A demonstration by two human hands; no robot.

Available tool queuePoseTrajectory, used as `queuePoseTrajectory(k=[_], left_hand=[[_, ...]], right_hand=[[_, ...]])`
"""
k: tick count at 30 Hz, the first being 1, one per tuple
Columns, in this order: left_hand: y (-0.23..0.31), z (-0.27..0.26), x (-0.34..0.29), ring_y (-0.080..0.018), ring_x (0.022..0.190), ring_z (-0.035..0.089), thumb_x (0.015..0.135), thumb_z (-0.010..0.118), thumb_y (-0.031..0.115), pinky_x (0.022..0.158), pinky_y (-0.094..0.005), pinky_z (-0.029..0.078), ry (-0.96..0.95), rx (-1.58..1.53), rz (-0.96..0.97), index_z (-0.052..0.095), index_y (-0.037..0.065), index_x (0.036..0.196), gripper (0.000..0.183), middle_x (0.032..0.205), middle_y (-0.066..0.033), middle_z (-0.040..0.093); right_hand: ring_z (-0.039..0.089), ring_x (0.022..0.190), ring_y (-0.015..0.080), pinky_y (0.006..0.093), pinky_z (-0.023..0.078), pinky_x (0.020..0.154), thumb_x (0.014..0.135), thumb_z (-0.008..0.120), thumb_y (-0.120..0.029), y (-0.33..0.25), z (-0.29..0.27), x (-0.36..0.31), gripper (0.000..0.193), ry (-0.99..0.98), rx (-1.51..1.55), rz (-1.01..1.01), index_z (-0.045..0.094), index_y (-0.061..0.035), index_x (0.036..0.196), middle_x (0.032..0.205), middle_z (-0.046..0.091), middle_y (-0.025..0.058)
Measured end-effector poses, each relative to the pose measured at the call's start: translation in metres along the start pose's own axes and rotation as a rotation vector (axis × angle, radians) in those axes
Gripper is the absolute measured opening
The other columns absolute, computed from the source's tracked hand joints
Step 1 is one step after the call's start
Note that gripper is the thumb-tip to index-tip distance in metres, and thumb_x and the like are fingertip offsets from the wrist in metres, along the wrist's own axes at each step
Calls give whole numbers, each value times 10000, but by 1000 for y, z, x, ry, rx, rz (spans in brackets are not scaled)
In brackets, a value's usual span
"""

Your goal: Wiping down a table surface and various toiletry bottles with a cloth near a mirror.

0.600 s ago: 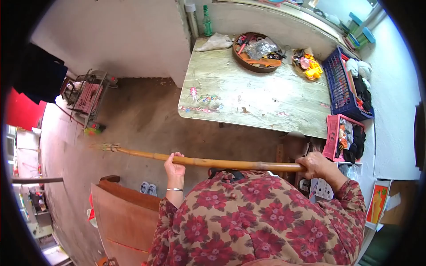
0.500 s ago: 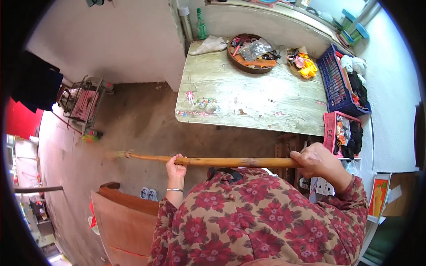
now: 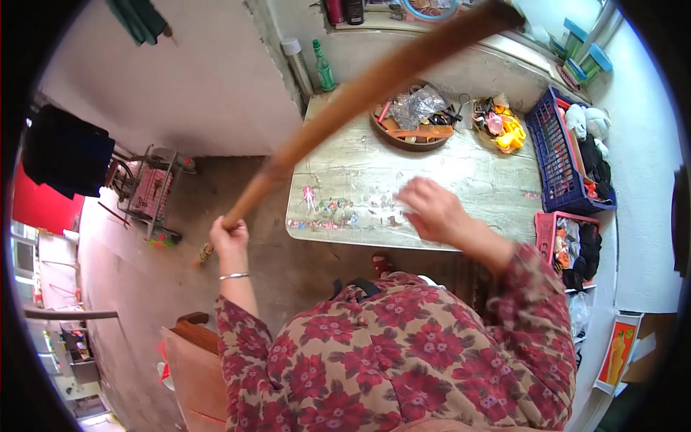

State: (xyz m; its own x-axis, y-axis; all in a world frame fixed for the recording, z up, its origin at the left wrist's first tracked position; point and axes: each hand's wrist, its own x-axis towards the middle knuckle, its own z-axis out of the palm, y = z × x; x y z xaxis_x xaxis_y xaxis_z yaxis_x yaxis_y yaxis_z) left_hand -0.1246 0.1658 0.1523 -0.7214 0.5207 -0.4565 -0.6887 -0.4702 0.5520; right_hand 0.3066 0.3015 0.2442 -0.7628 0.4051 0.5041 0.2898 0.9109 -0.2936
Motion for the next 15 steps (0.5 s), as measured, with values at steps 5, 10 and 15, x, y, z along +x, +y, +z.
queuePoseTrajectory(k=[5,10,15], left_hand=[[102,-7,16,-185,607,513,776,547,86,522,-284,439,-74,-303,138,531,34,792,57,681,-68,516],[167,-67,-17,-203,663,546,794,561,214,535,-297,450,240,-245,376,512,27,875,209,736,-94,535],[147,-91,-71,-186,679,558,813,569,267,535,-272,449,86,-221,190,488,-20,875,305,738,-110,531]], right_hand=[[518,1032,328,419,449,848,741,664,-212,178,92,-7,392,-232,-184,562,556,-96,1099,1025,572,135],[516,1036,315,414,468,824,733,633,-171,213,112,-5,410,-344,-284,504,536,-108,1126,1062,543,123],[545,954,269,367,491,744,733,620,-143,261,115,-18,404,-226,-332,403,539,-79,1123,987,554,109]])
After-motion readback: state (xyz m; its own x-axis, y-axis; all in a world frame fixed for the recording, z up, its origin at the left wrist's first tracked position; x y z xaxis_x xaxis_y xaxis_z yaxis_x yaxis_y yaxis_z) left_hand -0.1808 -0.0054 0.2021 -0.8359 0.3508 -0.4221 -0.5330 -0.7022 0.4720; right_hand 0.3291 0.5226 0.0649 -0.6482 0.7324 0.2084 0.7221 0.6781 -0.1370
